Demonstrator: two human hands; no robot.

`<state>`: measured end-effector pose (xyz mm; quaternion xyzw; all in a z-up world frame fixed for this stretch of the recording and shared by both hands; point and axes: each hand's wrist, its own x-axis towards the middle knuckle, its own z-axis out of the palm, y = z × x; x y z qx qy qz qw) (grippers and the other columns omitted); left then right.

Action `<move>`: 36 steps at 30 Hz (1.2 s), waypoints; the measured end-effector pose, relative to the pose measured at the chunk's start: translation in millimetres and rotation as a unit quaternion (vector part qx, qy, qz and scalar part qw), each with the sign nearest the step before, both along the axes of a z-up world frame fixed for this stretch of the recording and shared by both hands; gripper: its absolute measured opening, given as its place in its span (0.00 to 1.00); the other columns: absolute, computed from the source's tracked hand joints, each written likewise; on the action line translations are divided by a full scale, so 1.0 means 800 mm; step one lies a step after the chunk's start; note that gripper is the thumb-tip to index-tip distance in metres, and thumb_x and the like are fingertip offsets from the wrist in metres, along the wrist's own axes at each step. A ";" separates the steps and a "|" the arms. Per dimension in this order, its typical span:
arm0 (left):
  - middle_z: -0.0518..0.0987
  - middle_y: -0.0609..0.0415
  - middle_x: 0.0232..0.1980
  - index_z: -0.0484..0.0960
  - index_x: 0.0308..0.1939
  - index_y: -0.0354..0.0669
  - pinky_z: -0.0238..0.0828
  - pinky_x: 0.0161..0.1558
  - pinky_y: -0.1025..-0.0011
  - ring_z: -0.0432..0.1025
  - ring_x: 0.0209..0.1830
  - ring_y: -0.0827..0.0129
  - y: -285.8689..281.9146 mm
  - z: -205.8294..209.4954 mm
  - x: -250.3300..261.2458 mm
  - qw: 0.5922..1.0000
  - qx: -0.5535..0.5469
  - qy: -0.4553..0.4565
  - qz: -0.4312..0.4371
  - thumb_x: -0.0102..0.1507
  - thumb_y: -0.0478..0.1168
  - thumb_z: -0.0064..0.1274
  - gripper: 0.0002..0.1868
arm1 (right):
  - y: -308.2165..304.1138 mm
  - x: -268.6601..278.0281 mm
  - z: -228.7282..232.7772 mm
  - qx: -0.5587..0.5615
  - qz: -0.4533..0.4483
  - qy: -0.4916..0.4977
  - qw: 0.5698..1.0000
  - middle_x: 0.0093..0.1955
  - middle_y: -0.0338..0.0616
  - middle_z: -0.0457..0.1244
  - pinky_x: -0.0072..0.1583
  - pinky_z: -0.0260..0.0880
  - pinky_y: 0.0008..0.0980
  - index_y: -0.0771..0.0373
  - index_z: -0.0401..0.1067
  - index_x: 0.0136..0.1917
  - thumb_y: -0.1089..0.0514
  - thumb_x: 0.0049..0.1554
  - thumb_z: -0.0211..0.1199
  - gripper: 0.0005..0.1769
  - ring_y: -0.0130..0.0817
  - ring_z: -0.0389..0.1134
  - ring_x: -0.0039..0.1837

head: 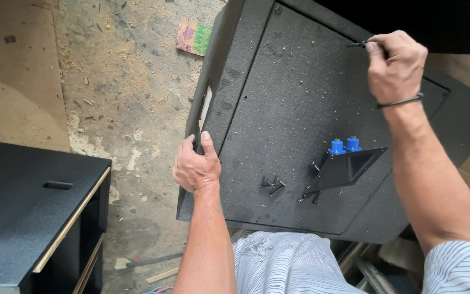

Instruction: The person is using an allen key to tighten screws on a black cabinet or enclosure.

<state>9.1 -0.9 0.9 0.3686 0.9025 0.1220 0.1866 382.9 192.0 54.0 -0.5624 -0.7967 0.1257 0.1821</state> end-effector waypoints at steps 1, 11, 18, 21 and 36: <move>0.87 0.58 0.42 0.89 0.46 0.51 0.70 0.41 0.56 0.80 0.43 0.55 0.000 -0.001 0.000 1.000 0.000 -0.001 0.000 0.65 0.71 0.37 0.35 | -0.001 -0.002 0.002 0.000 0.000 -0.001 1.000 0.47 0.57 0.71 0.48 0.70 0.39 0.75 0.82 0.50 0.76 0.67 0.66 0.05 0.45 0.72 0.48; 0.87 0.58 0.41 0.89 0.46 0.51 0.71 0.41 0.55 0.80 0.42 0.54 -0.001 0.000 0.001 1.000 -0.004 0.003 -0.005 0.66 0.71 0.37 0.35 | 0.021 0.027 0.009 -0.015 0.127 -0.055 0.990 0.53 0.58 0.72 0.53 0.75 0.38 0.75 0.82 0.56 0.77 0.69 0.72 0.04 0.46 0.73 0.51; 0.86 0.57 0.41 0.89 0.45 0.51 0.71 0.41 0.54 0.80 0.42 0.53 -0.001 -0.001 0.000 1.000 0.004 0.007 -0.009 0.66 0.70 0.39 0.33 | 0.051 0.055 0.014 -0.012 0.238 -0.120 0.964 0.58 0.51 0.73 0.57 0.76 0.39 0.66 0.84 0.59 0.69 0.73 0.73 0.03 0.46 0.72 0.54; 0.86 0.57 0.40 0.89 0.46 0.50 0.71 0.40 0.56 0.80 0.42 0.55 -0.001 -0.002 0.000 1.000 0.006 0.009 -0.009 0.66 0.70 0.37 0.34 | 0.056 0.050 0.024 -0.028 0.247 -0.164 0.955 0.58 0.46 0.74 0.57 0.75 0.35 0.64 0.84 0.59 0.67 0.72 0.73 0.03 0.40 0.73 0.54; 0.87 0.58 0.42 0.89 0.46 0.50 0.71 0.41 0.56 0.80 0.44 0.56 0.000 -0.001 0.001 1.000 -0.003 0.005 -0.006 0.66 0.71 0.37 0.35 | 0.013 0.008 0.010 -0.006 0.145 -0.120 0.982 0.48 0.54 0.71 0.52 0.73 0.42 0.70 0.81 0.58 0.71 0.70 0.70 0.03 0.48 0.70 0.48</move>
